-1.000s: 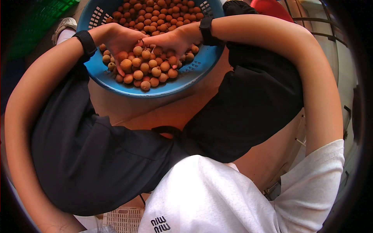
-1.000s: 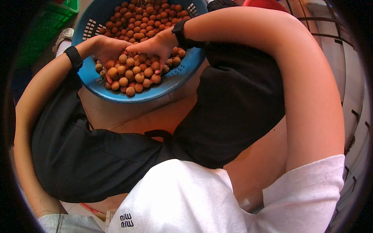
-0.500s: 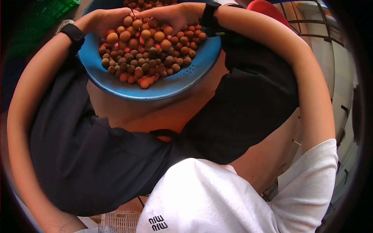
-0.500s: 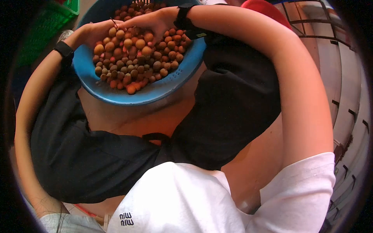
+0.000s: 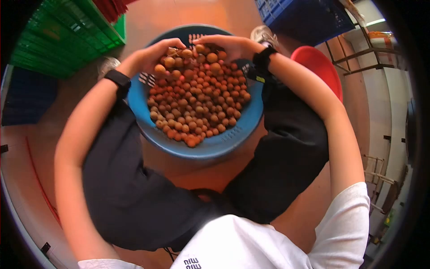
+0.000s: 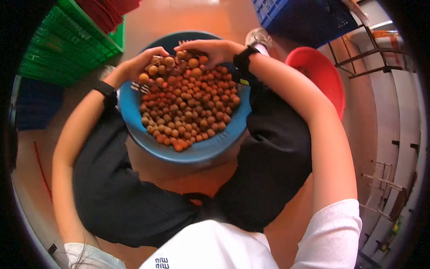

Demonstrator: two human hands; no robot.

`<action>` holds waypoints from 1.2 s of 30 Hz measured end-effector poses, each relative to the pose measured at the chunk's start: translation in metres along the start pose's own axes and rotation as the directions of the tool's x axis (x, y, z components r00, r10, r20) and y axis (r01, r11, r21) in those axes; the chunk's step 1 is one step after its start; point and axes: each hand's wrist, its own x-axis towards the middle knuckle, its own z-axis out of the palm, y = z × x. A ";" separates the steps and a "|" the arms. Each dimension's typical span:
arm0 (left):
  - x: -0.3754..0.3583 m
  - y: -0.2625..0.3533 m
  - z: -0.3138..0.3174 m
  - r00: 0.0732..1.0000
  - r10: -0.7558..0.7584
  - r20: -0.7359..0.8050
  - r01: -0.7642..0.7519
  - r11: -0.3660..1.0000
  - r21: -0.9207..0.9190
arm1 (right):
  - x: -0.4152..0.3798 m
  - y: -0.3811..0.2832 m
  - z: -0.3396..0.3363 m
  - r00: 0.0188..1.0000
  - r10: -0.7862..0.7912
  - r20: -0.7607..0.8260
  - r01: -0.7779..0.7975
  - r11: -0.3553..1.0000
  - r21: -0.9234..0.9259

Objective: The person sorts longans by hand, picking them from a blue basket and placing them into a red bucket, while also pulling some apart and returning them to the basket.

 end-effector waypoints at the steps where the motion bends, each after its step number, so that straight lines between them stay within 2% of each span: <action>1: -0.006 0.004 0.000 0.994 0.107 0.017 -0.107 0.994 -0.001 | -0.002 0.008 -0.009 0.981 -0.192 0.041 0.196 0.971 -0.139; 2: -0.011 0.007 0.001 0.977 0.213 0.033 -0.213 0.977 -0.006 | -0.003 0.009 -0.015 0.923 -0.377 0.080 0.384 0.884 -0.265; 3: 0.001 0.009 -0.012 0.967 0.174 0.187 -0.155 0.981 -0.113 | -0.001 0.011 -0.016 0.977 -0.212 0.028 0.209 0.974 0.083; 4: 0.007 0.010 -0.016 0.936 0.232 0.265 -0.180 0.961 -0.208 | 0.000 0.005 -0.014 0.999 -0.040 -0.025 0.047 0.897 0.441; 5: 0.004 0.011 -0.013 0.943 0.269 0.195 -0.217 0.943 -0.252 | 0.000 -0.008 -0.019 0.960 0.240 0.142 -0.261 0.590 0.764; 7: 0.006 0.015 -0.013 0.923 0.334 0.193 -0.260 0.908 -0.330 | -0.001 -0.017 -0.021 0.945 0.323 0.041 -0.238 0.600 0.764; 8: 0.002 0.019 -0.006 0.907 0.378 0.187 -0.297 0.887 -0.353 | -0.007 -0.020 -0.018 0.968 0.242 -0.062 -0.130 0.700 0.702; 9: 0.005 0.022 -0.008 0.909 0.384 0.163 -0.298 0.871 -0.391 | -0.006 -0.019 -0.021 0.957 0.285 -0.047 -0.165 0.673 0.721; 11: -0.001 0.028 0.009 0.916 0.392 -0.086 -0.390 0.819 -0.421 | -0.004 -0.016 -0.027 0.929 0.369 -0.016 -0.229 0.611 0.758; 12: -0.005 0.031 0.017 0.887 0.441 -0.136 -0.453 0.777 -0.438 | 0.001 -0.005 -0.030 0.936 0.350 -0.037 -0.200 0.616 0.762; 16: -0.021 0.048 0.034 0.871 0.437 -0.226 -0.490 0.731 -0.475 | 0.004 -0.001 -0.028 0.951 0.297 -0.087 -0.110 0.589 0.801; 19: -0.030 0.054 0.048 0.873 0.439 -0.211 -0.480 0.701 -0.528 | 0.000 -0.010 -0.029 0.950 0.312 -0.034 -0.177 0.622 0.763; 23: -0.031 0.035 0.065 0.864 0.477 -0.165 -0.464 0.624 -0.629 | -0.005 -0.019 -0.034 0.936 0.326 -0.134 -0.106 0.624 0.774; 24: -0.032 0.030 0.067 0.894 0.430 -0.128 -0.416 0.688 -0.595 | -0.005 -0.015 -0.040 0.928 0.336 -0.161 -0.096 0.634 0.767; 27: -0.031 0.031 0.066 0.913 0.408 0.023 -0.312 0.732 -0.605 | -0.012 -0.014 -0.045 0.896 0.392 -0.210 -0.088 0.618 0.781; 31: -0.021 0.028 0.058 0.898 0.438 0.055 -0.333 0.755 -0.565 | -0.021 -0.009 -0.060 0.905 0.389 -0.173 -0.114 0.612 0.782; 33: -0.022 0.030 0.055 0.897 0.442 0.017 -0.368 0.768 -0.524 | -0.027 -0.011 -0.077 0.912 0.381 -0.152 -0.128 0.616 0.777; 35: -0.018 0.029 0.053 0.889 0.458 0.018 -0.381 0.761 -0.525 | -0.042 -0.021 -0.094 0.893 0.301 -0.333 0.017 0.719 0.695; 36: -0.018 0.028 0.053 0.887 0.460 -0.038 -0.418 0.766 -0.487 | -0.059 -0.024 -0.106 0.861 0.310 -0.403 0.038 0.751 0.659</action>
